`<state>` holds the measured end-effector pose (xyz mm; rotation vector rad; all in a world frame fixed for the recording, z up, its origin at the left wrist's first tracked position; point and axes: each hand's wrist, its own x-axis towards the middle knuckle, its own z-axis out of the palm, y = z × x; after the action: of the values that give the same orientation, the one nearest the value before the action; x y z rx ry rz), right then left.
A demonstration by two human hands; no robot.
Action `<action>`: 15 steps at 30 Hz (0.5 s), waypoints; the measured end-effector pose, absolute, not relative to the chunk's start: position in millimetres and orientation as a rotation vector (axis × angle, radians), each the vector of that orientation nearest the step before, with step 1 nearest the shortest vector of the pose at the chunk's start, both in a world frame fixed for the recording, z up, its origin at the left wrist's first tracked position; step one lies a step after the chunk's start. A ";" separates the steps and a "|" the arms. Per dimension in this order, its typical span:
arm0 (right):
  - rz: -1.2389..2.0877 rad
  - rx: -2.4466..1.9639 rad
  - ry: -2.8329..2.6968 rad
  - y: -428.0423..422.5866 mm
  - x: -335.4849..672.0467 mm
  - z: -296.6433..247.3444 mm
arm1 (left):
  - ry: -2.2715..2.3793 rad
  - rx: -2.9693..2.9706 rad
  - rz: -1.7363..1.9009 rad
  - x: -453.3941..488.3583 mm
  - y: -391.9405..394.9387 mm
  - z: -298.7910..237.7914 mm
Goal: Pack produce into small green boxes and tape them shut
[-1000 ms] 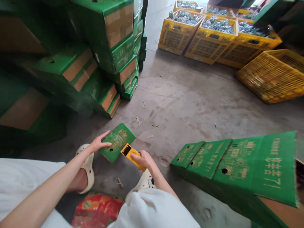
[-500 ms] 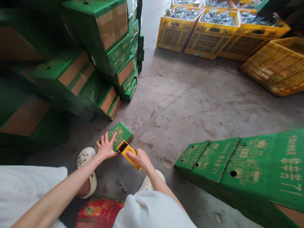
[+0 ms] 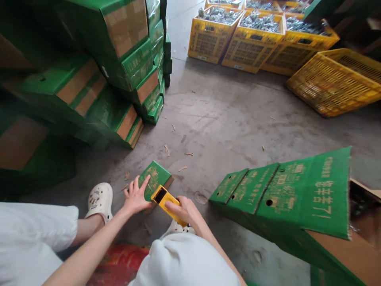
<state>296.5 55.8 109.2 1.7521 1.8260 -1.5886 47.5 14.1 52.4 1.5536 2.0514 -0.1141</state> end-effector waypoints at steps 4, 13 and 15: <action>-1.599 1.724 1.817 57.7 306.9 142.8 | 1.935 1.462 -0.089 2.6 34.9 57.0; -1.686 1.840 1.723 25.0 358.0 133.7 | 1.724 1.498 0.082 -51.8 54.8 40.2; -1.621 1.853 1.741 33.4 344.2 123.3 | 1.719 1.540 0.114 -58.9 58.4 40.4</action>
<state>344.2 33.4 123.3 1.8527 1.7415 -1.6209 -58.9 58.4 40.4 1.5399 1.7194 0.1136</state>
